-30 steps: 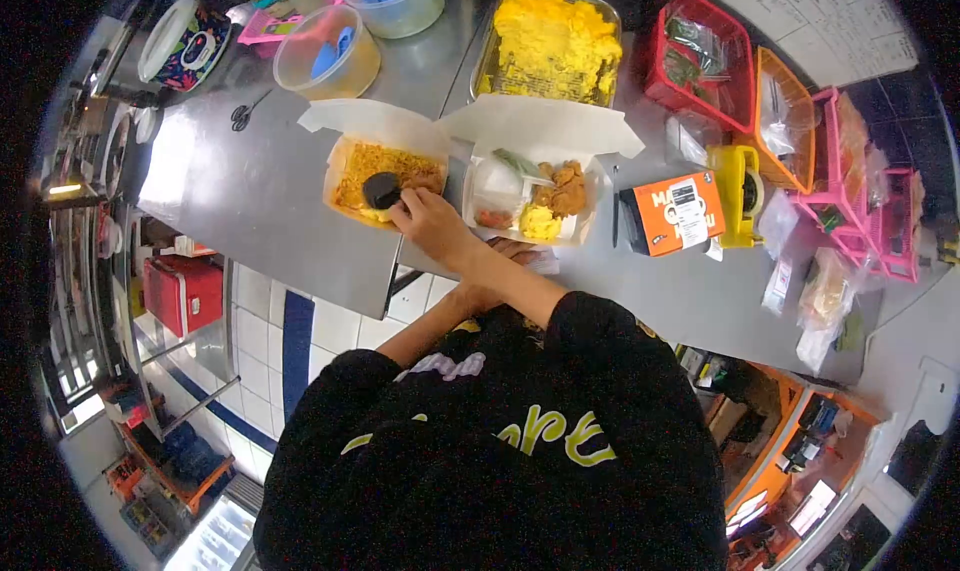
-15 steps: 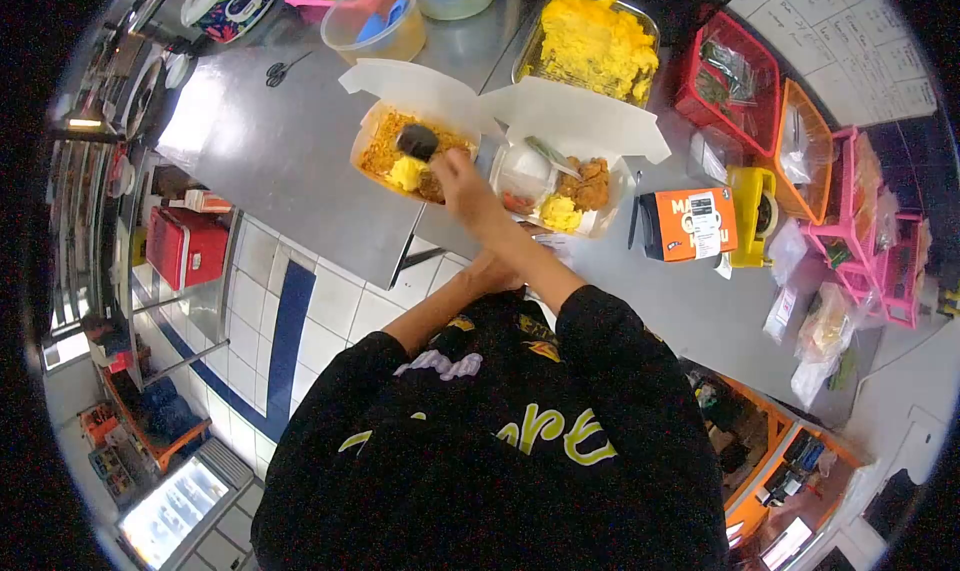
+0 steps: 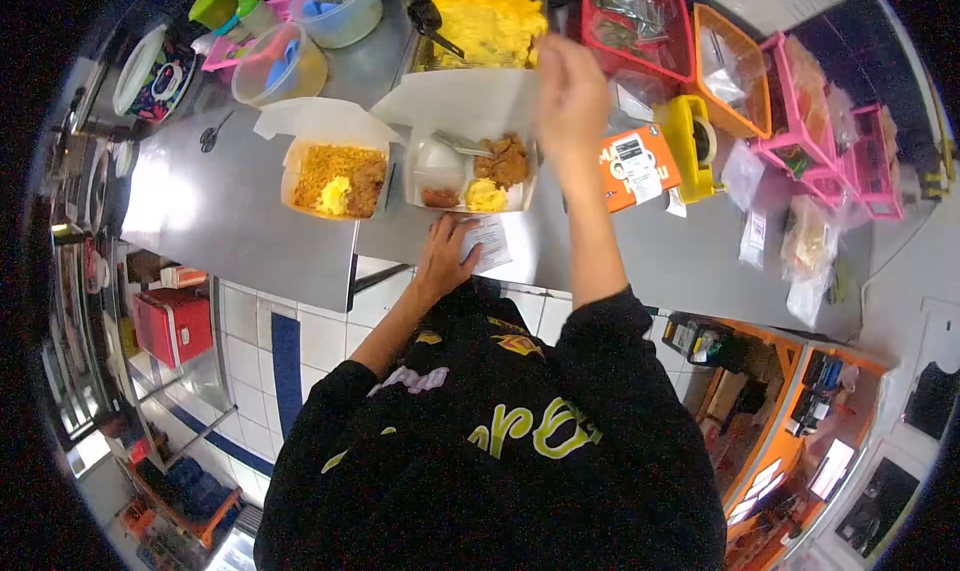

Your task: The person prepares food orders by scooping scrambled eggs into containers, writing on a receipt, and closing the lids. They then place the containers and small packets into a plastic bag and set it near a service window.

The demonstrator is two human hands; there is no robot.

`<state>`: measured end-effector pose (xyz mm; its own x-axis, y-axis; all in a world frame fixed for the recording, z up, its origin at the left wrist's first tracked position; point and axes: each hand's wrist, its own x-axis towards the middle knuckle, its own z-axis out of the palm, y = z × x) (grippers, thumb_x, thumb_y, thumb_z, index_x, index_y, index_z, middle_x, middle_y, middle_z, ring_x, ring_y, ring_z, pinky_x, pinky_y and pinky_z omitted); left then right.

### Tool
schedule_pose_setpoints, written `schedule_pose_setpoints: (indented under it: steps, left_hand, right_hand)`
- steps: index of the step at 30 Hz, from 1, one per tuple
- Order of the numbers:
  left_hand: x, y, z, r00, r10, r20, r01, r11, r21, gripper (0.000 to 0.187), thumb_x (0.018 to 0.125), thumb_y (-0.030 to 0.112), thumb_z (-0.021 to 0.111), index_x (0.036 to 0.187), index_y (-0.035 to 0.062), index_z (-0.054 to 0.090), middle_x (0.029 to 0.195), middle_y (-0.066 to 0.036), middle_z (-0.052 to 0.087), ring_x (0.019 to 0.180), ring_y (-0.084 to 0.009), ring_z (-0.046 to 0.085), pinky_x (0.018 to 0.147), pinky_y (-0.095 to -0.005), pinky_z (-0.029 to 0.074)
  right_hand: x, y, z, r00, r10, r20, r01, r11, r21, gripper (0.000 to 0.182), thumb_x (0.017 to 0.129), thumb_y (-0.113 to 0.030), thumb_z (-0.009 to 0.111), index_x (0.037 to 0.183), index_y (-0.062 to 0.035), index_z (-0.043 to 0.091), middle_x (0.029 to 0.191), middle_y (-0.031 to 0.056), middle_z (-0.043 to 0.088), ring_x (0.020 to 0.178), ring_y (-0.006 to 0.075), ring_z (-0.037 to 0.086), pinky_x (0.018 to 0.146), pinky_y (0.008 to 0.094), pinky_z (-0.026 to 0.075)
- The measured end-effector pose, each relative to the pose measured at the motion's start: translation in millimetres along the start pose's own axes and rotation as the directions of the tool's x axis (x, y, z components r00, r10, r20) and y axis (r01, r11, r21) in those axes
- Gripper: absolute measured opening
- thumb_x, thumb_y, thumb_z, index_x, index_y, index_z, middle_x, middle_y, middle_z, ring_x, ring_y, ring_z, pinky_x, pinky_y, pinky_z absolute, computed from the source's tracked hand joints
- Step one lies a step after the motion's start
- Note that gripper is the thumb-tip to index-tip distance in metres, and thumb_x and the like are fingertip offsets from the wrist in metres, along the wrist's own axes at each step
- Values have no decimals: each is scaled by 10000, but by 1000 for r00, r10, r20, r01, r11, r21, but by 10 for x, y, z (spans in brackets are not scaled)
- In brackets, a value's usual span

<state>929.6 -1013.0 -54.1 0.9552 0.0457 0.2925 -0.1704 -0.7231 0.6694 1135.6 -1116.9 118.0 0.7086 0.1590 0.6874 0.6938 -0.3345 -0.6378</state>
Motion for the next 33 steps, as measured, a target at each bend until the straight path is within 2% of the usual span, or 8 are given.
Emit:
schedule_pose_setpoints:
  steps: [2, 4, 10, 16, 21, 24, 26, 33]
  left_hand:
    - [-16, 79, -65, 996, -77, -42, 80, 994, 71, 461, 705, 155, 675, 1128, 48, 525, 1115, -153, 482, 1029, -358, 458, 877, -445, 392]
    - [-48, -1, -10, 998, -63, -23, 65, 993, 94, 526, 703, 186, 682, 1174, 35, 503, 1133, -167, 462, 1062, -368, 435, 908, -453, 368]
    - [-49, 124, -47, 998, -68, -16, 69, 984, 165, 673, 651, 298, 720, 1212, 26, 468, 1168, -184, 423, 1107, -381, 395, 939, -470, 332]
    - [-46, 99, -47, 997, -77, -4, 77, 983, 167, 721, 632, 313, 718, 1229, 16, 443, 1169, -192, 415, 1114, -389, 385, 946, -471, 320]
    - [-56, 83, -61, 999, -49, -23, 51, 988, 145, 658, 642, 319, 706, 1220, 96, 482, 1160, -190, 416, 1107, -379, 388, 935, -472, 322]
    - [-126, -21, -30, 1000, 15, -25, -11, 989, 149, 533, 640, 324, 735, 1131, 212, 563, 1170, -157, 421, 1114, -362, 384, 938, -483, 297]
    - [-162, -94, -30, 976, 211, -62, -199, 966, 164, 635, 613, 322, 765, 1168, 178, 493, 1180, -115, 440, 1125, -323, 387, 955, -493, 260]
    - [-150, -92, 14, 976, 147, -164, -141, 989, 48, 812, 601, 320, 777, 1235, 64, 337, 1244, -63, 433, 1161, -270, 380, 978, -588, 154]
  right_hand:
    - [-314, 109, -363, 882, 456, 115, -454, 890, -46, 168, 860, -148, 566, 877, 16, 600, 905, 193, 625, 801, 209, 615, 691, 318, 469]
    - [-784, 303, -425, 762, 614, 206, -549, 781, -297, 142, 848, -113, 549, 852, 28, 562, 889, 201, 620, 806, 262, 615, 683, 355, 480]
    - [-1707, 794, 19, 874, 425, 234, -52, 560, -827, 199, 775, -25, 530, 967, 23, 502, 901, 193, 572, 864, 346, 576, 723, 412, 485]
    - [-1974, 630, -367, 777, 597, 199, -247, 581, -776, 216, 747, -7, 538, 959, 25, 509, 910, 203, 567, 843, 385, 559, 746, 421, 475]
    - [-2187, 70, -613, 675, 721, 157, -691, 692, -208, 92, 802, 23, 525, 892, 6, 517, 725, 97, 560, 613, 159, 544, 593, 267, 454]
    - [-2289, -17, -512, 727, 683, 73, -687, 725, 54, 54, 859, -16, 547, 902, -8, 517, 715, 25, 529, 613, 62, 490, 564, 205, 421]
    - [-2260, -55, -438, 705, 708, 50, -700, 682, 213, 49, 875, -31, 544, 913, -11, 520, 719, 13, 529, 613, 60, 486, 561, 205, 419]
    - [-2371, -118, -232, 636, 768, 72, -725, 563, 396, 123, 942, -109, 470, 969, -5, 530, 792, 62, 573, 674, 110, 539, 615, 245, 448]
